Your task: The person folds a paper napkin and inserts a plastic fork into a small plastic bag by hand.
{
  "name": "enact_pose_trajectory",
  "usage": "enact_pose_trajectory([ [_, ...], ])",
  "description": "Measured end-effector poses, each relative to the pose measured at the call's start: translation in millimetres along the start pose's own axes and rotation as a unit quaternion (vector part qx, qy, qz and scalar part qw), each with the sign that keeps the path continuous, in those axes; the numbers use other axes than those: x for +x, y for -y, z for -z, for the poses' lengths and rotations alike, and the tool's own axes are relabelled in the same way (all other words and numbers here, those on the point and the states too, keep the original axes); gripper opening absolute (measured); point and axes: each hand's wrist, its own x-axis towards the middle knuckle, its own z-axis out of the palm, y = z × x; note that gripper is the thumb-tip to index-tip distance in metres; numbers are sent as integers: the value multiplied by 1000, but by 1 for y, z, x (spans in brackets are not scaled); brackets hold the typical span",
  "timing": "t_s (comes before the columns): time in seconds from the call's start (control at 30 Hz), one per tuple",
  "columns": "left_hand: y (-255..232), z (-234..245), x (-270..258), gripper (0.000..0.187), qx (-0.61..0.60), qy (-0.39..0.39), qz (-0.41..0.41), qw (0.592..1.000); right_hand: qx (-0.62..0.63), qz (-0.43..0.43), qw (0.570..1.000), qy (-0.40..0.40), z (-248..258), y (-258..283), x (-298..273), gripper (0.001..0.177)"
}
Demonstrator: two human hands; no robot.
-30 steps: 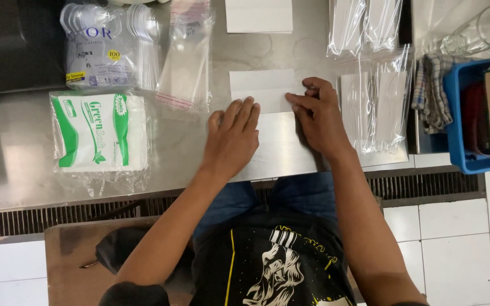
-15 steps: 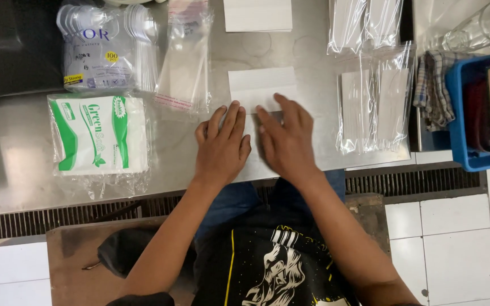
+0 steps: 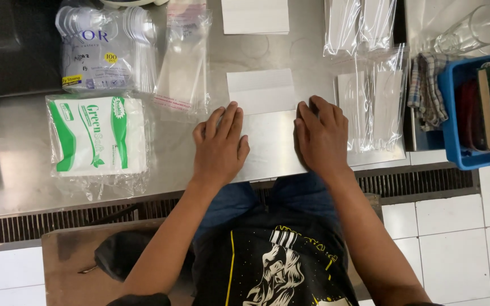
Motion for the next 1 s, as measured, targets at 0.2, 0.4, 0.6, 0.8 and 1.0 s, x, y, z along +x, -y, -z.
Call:
enact_pose_trajectory([
  [0.2, 2, 0, 1, 51, -3, 9, -3, 1000, -7, 57, 998, -6, 4, -14, 22, 39],
  [0.4, 2, 3, 7, 53, -13, 17, -2, 1000, -32, 186, 982, 14, 16, -19, 45, 17],
  [0.6, 10, -10, 13, 51, -9, 3, -8, 1000, -46, 243, 969, 28, 7, -32, 51, 5],
  [0.8, 13, 0, 27, 42, -20, -9, -23, 999, -68, 276, 958, 41, -8, -44, 54, 6],
  [1.0, 32, -26, 40, 26, 29, -88, -81, 992, -51, 268, 961, 34, -3, -42, 57, 8],
])
